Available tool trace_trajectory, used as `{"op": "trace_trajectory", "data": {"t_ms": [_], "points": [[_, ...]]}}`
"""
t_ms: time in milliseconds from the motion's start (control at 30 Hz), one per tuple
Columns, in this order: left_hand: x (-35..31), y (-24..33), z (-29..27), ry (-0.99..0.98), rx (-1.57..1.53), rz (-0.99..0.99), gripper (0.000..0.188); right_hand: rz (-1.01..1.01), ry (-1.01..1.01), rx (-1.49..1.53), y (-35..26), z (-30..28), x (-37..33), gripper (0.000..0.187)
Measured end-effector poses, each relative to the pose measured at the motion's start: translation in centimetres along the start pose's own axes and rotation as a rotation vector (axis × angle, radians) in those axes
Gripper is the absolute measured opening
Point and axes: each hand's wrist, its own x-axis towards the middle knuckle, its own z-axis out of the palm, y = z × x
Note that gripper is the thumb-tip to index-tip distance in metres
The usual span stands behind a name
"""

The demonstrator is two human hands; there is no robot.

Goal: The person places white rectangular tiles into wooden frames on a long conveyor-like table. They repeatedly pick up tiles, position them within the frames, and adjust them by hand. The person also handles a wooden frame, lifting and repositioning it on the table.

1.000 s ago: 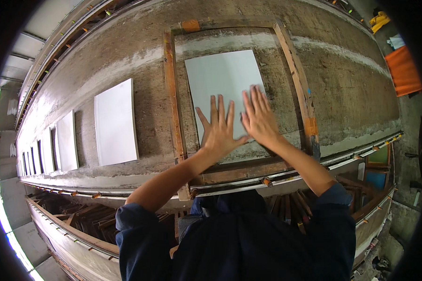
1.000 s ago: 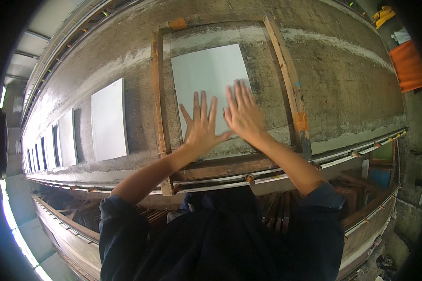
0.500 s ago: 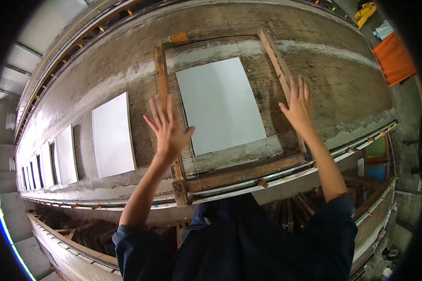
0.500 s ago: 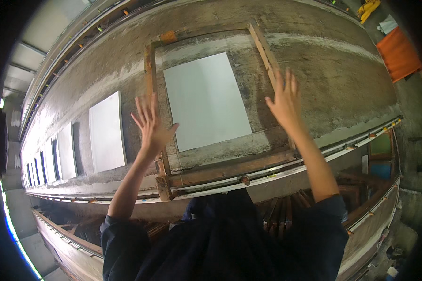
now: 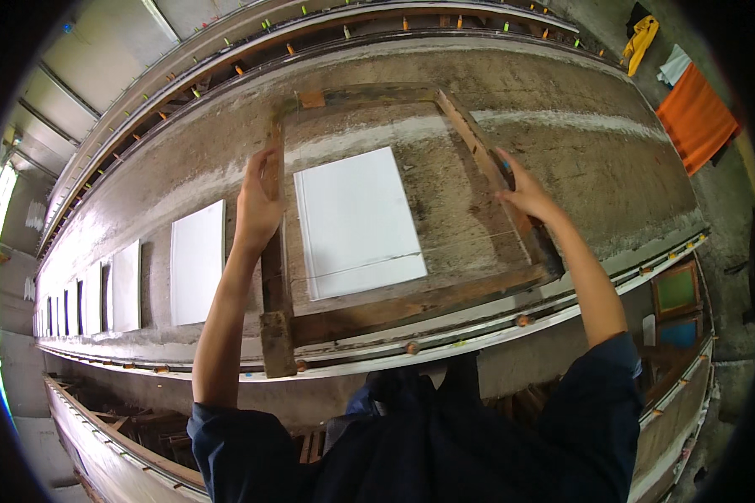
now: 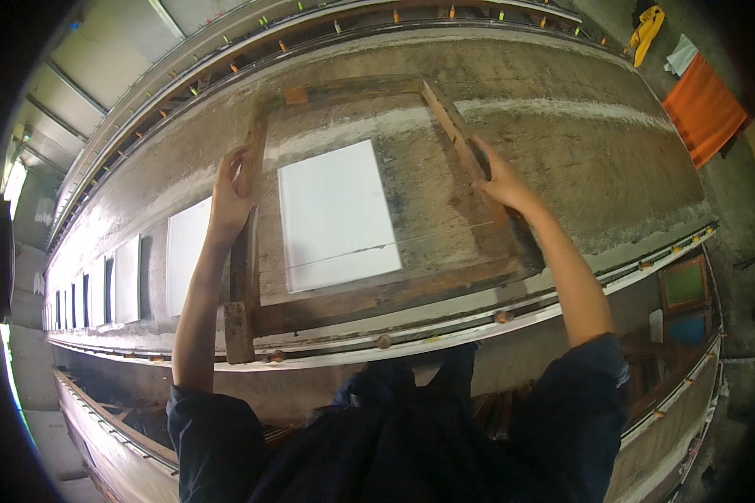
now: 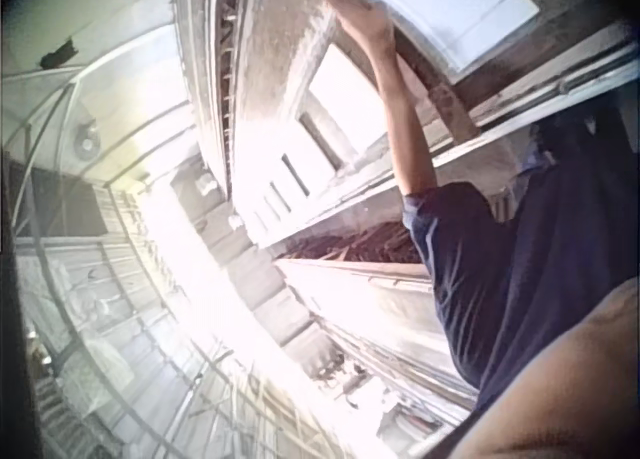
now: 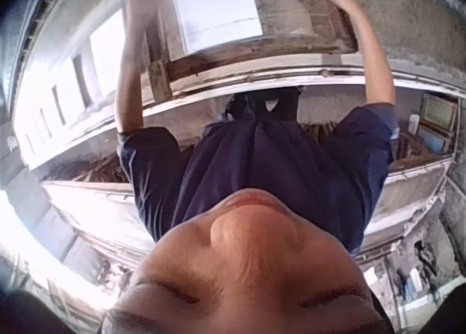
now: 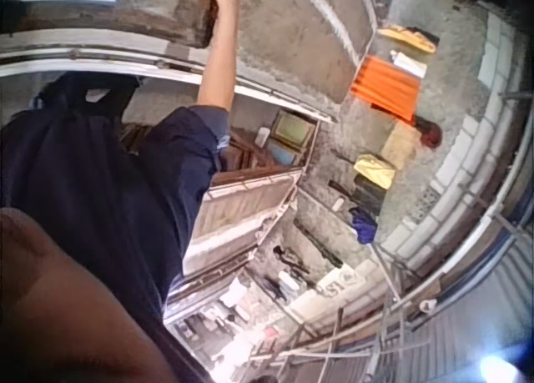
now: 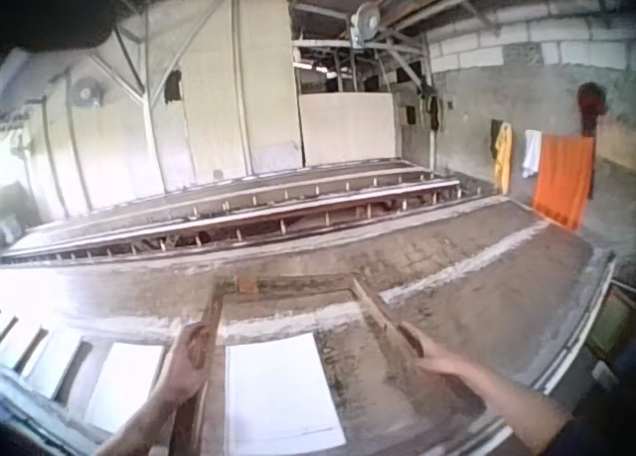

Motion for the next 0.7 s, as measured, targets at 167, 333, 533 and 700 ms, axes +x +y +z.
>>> {"op": "trace_trajectory", "data": {"t_ms": [167,333,533,700], "points": [[0.5,2.8,10.7,0.036,0.170,0.038,0.061,0.039,0.045,-0.122,7.7,-6.7,-1.1,0.084],[1.7,4.5,22.6,-0.005,0.170,0.036,0.061,-0.048,0.138,-0.068,16.8,-12.4,-0.8,0.081],[-0.9,1.2,27.9,0.066,0.337,0.107,0.066,0.074,0.028,-0.090,21.5,-14.7,-1.3,0.080],[-1.7,3.4,29.3,0.051,-0.061,-0.334,0.080,-0.019,0.130,-0.164,23.1,-12.4,-1.8,0.083]]}}
